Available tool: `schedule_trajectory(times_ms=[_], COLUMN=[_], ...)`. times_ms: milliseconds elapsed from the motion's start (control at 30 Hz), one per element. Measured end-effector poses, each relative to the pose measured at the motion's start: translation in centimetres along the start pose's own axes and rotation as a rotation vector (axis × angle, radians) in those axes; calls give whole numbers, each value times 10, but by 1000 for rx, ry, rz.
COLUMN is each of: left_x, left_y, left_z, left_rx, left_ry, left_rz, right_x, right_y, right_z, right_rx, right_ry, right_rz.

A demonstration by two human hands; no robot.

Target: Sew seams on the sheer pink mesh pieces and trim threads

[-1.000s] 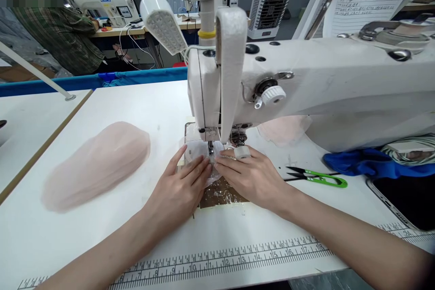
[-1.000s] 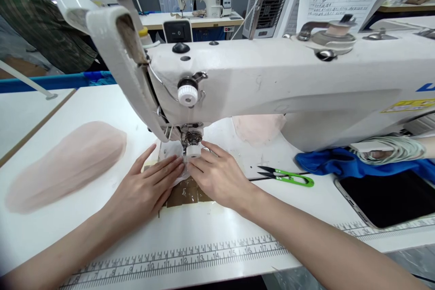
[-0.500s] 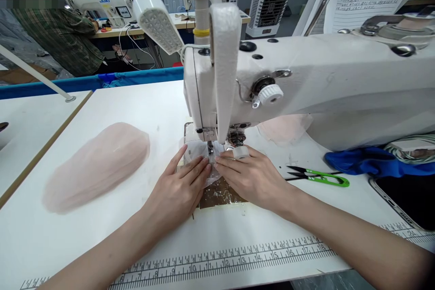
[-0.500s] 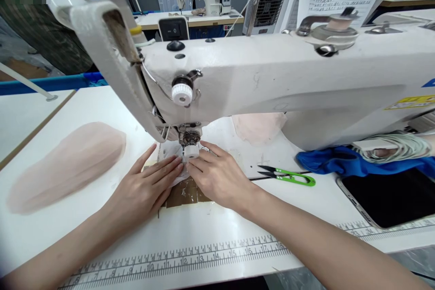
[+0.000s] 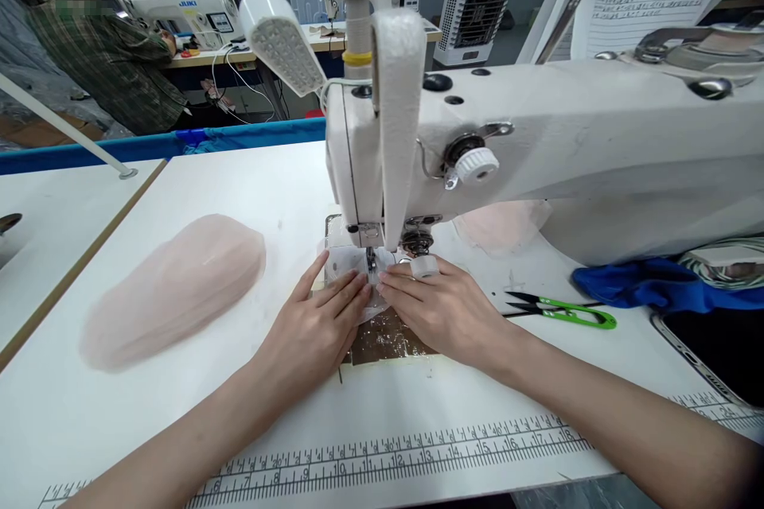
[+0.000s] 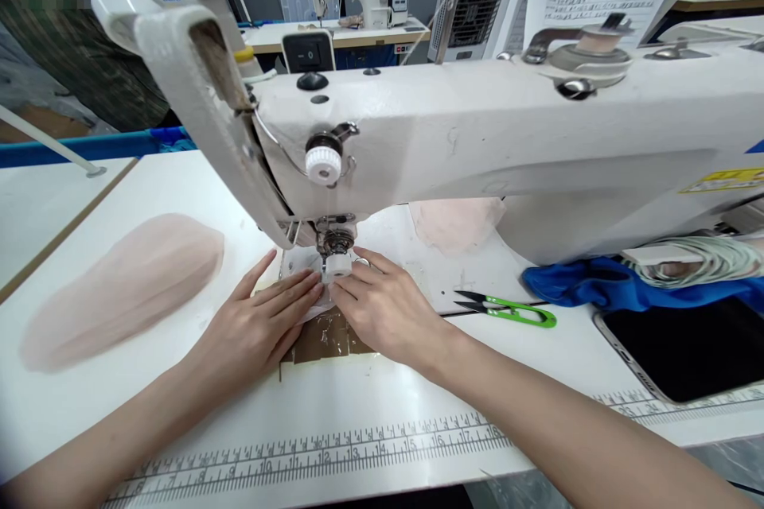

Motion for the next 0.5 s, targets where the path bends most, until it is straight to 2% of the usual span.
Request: schedule_trajectory(times_ms=[500], left_x=[-2], left_y=[-2], left_z=[-5], left_rx=[9], left_ry=[13], left_rz=[-17], right_x=[-5], right_y=[-1], right_z=[2], right_rx=[2], right_ry=[19], right_rz=[-23])
Point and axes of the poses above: each hand's wrist, its own y-axis away from the middle knuckle, its own x-axis out of the back of the hand, z = x × y, the point moved 7 cm from there along -y, towards the middle knuckle, and after that the axes turned 11 degrees about y, right-handed, at the moved point
